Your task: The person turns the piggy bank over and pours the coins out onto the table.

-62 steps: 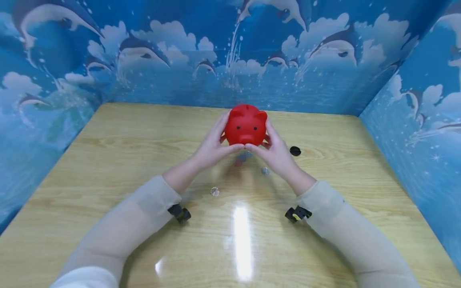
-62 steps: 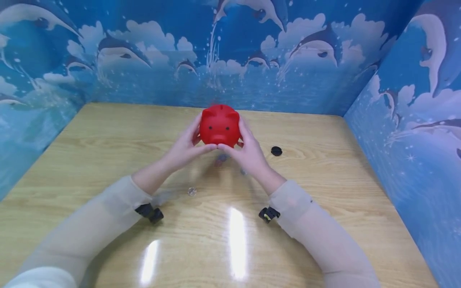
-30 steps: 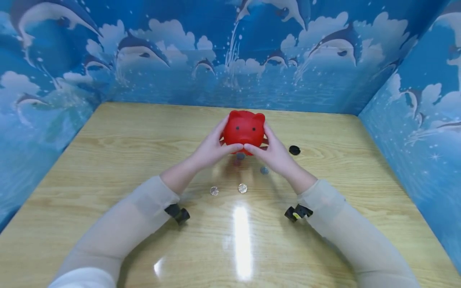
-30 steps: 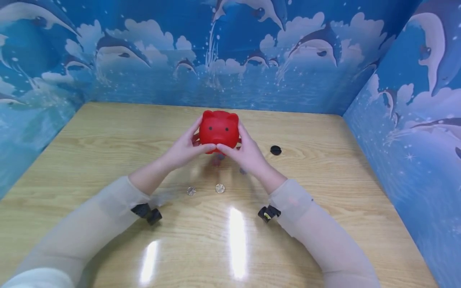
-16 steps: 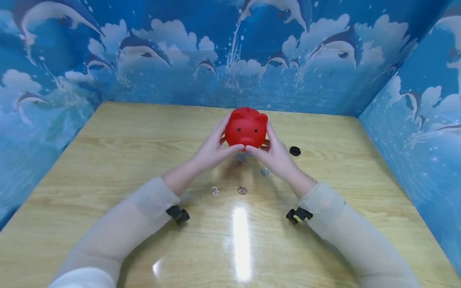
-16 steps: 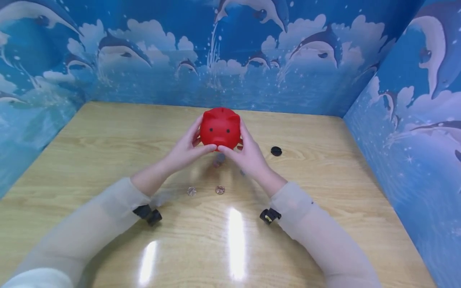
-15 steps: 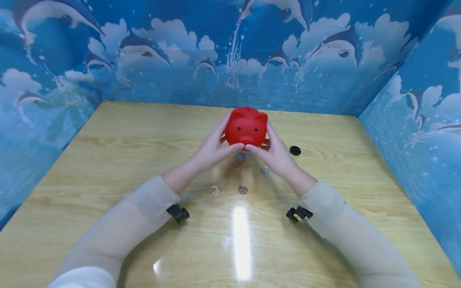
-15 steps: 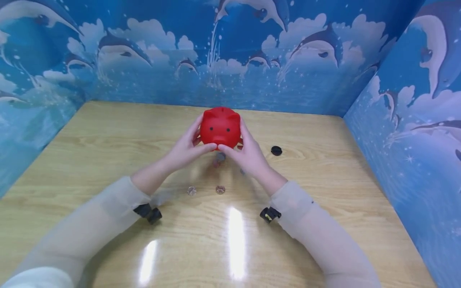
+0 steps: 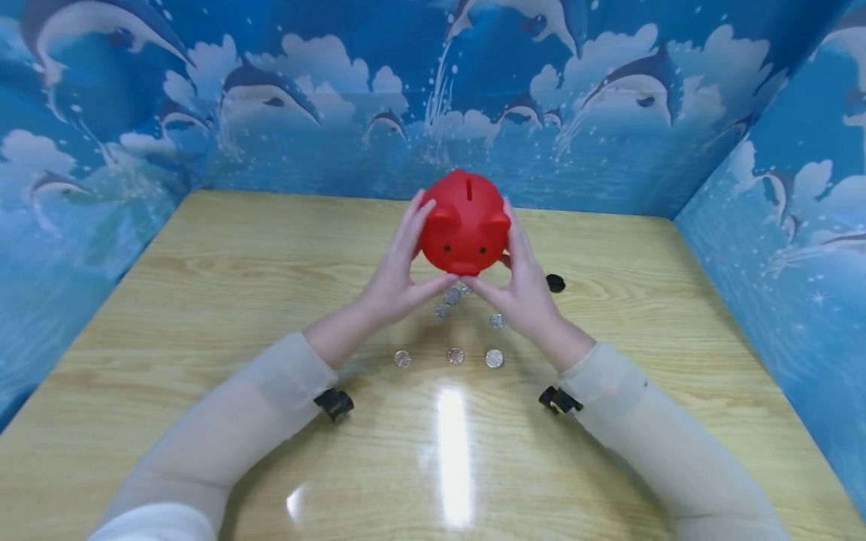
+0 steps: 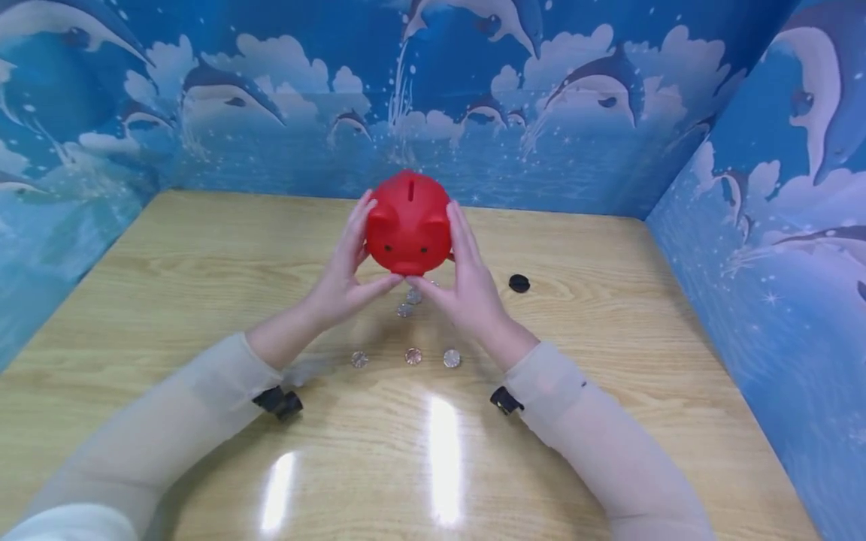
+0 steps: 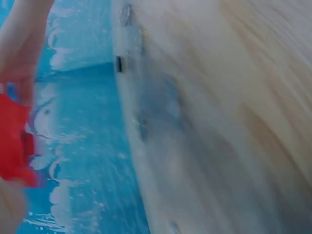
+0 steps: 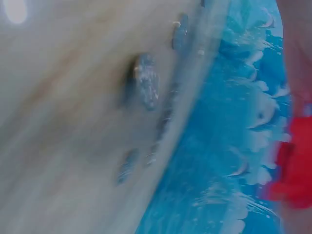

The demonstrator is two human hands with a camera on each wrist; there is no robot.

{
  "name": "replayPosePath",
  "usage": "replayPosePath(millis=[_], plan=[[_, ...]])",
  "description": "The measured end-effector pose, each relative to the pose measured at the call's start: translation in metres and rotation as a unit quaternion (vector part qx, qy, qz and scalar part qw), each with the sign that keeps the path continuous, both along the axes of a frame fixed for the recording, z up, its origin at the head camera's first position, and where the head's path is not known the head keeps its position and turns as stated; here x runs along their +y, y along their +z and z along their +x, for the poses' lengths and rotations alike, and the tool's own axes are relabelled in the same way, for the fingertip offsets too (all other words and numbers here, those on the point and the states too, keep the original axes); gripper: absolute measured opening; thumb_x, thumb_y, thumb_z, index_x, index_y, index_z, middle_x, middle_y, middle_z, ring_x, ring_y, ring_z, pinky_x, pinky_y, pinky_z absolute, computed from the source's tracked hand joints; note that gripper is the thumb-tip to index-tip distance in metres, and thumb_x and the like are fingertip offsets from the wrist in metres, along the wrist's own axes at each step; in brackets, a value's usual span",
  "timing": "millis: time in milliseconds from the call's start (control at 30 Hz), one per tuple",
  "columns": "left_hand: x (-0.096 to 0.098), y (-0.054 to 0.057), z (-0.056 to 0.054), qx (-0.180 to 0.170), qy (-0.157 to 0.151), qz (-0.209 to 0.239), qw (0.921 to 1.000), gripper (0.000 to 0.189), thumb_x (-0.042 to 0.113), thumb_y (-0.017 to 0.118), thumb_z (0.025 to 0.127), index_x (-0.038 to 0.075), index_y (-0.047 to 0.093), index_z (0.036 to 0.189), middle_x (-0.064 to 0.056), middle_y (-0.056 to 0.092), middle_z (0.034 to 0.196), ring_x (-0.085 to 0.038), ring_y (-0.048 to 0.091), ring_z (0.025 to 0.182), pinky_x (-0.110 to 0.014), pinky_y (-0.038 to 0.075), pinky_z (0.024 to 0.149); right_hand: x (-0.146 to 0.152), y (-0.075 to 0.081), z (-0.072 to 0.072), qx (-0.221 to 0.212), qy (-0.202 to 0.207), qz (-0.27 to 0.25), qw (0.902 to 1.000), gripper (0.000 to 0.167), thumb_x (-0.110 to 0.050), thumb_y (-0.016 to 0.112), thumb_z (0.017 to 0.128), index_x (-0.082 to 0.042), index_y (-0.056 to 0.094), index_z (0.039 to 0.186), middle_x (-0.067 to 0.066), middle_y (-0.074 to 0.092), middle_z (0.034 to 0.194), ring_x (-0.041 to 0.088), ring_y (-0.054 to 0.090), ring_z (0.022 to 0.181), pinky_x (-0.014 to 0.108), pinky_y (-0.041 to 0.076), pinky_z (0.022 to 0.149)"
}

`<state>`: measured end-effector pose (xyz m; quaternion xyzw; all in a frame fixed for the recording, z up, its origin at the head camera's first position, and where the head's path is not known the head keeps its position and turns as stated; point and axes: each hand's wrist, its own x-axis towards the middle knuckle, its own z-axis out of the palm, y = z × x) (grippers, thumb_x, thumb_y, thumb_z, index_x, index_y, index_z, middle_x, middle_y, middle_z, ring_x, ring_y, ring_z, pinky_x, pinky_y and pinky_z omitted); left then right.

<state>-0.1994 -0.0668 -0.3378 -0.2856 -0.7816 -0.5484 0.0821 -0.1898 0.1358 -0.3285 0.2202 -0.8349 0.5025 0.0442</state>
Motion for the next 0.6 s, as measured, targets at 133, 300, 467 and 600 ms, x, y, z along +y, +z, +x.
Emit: replayPosePath(millis=[133,300,467,600], plan=[[0.002,-0.003,-0.003,-0.062,0.001,-0.006,0.9981,0.084,0.025,0.073,0.082,0.026,0.021,0.149,0.004,0.028,0.146,-0.015,0.034,0.127,-0.034,0.047,0.091,-0.004,0.010,0.008,-0.079,0.011,-0.008,0.9968,0.083,-0.026,0.068,0.086,-0.025,0.015,0.150,0.002,0.034,0.144,0.026,0.049,0.118,0.037,0.049,0.088],[0.000,-0.006,-0.001,0.050,0.005,-0.028,0.9983,0.089,0.017,0.075,0.080,0.016,0.020,0.149,-0.005,0.014,0.153,-0.021,0.026,0.135,-0.041,0.040,0.098,-0.005,0.006,0.011,0.032,0.006,-0.009,0.9994,0.089,-0.013,0.072,0.082,-0.015,0.015,0.150,0.005,0.026,0.149,0.025,0.042,0.125,0.040,0.045,0.093],[-0.001,0.002,-0.003,0.079,0.025,-0.040,0.9958,0.089,0.017,0.075,0.079,0.014,0.020,0.149,-0.006,0.012,0.154,-0.022,0.025,0.135,-0.038,0.041,0.098,-0.004,0.003,-0.002,0.062,-0.005,-0.004,0.9981,0.091,-0.011,0.074,0.080,-0.018,0.017,0.150,0.003,0.028,0.148,0.023,0.041,0.125,0.040,0.047,0.091],[0.000,0.001,-0.004,0.012,0.026,-0.055,0.9981,0.090,0.021,0.075,0.079,0.018,0.018,0.149,-0.004,0.020,0.151,-0.021,0.030,0.132,-0.037,0.043,0.096,-0.003,0.002,-0.004,0.002,-0.004,0.009,1.0000,0.085,-0.012,0.073,0.081,-0.018,0.021,0.148,0.006,0.036,0.142,0.025,0.045,0.120,0.038,0.048,0.089]])
